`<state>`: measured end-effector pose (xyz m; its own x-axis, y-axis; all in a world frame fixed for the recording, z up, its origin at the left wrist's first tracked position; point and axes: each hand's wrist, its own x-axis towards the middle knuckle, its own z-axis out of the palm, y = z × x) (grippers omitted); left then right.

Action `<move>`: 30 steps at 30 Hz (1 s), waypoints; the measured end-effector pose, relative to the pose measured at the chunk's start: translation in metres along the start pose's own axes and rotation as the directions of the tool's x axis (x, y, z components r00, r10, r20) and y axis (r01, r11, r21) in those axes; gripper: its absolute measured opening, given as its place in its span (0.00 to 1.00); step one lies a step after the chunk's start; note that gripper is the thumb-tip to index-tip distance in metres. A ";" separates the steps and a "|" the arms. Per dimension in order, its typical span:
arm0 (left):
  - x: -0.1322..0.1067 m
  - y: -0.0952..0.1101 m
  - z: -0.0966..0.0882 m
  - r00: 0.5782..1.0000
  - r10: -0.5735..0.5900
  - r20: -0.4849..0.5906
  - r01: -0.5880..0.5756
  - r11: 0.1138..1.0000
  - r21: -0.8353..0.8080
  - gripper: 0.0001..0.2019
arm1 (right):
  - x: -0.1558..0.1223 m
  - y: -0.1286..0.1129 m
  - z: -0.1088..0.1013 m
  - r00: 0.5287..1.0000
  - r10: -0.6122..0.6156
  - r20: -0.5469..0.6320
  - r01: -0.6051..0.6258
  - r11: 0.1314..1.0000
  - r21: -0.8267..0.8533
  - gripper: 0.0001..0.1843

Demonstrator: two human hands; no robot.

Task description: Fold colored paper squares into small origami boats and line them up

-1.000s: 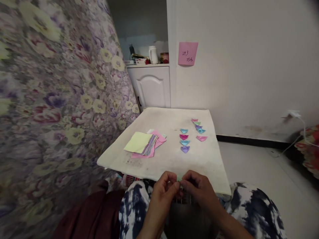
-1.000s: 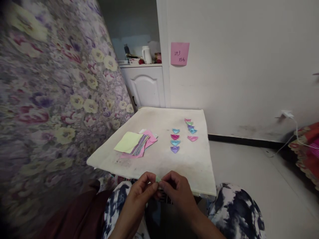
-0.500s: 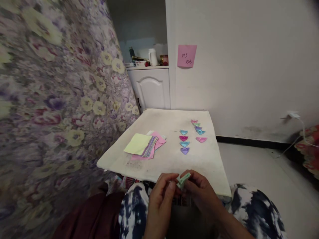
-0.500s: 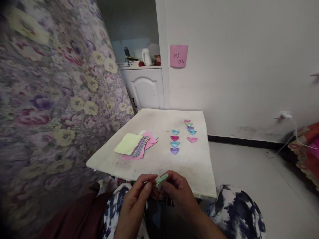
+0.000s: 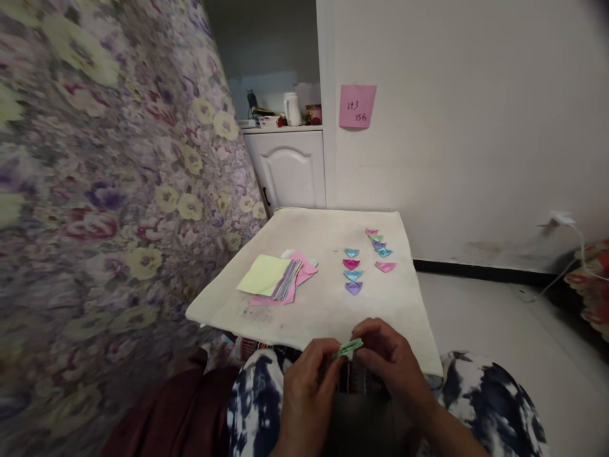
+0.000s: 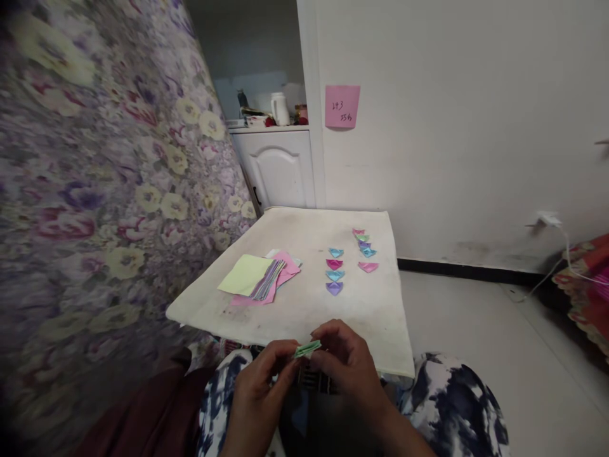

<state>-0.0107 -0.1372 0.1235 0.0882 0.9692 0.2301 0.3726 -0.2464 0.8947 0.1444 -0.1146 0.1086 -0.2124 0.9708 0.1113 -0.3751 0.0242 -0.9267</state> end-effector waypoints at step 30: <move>0.005 -0.003 -0.012 0.995 0.093 0.037 -0.093 0.996 -0.004 0.05 | 0.000 -0.028 -0.005 0.994 -0.018 0.108 0.081 0.789 -0.610 0.03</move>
<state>-0.0220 -0.1313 0.1264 0.1570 0.9416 0.2979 0.3593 -0.3354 0.8709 0.1592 -0.1137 0.1330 -0.3017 0.9388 0.1664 0.2371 0.2429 -0.9406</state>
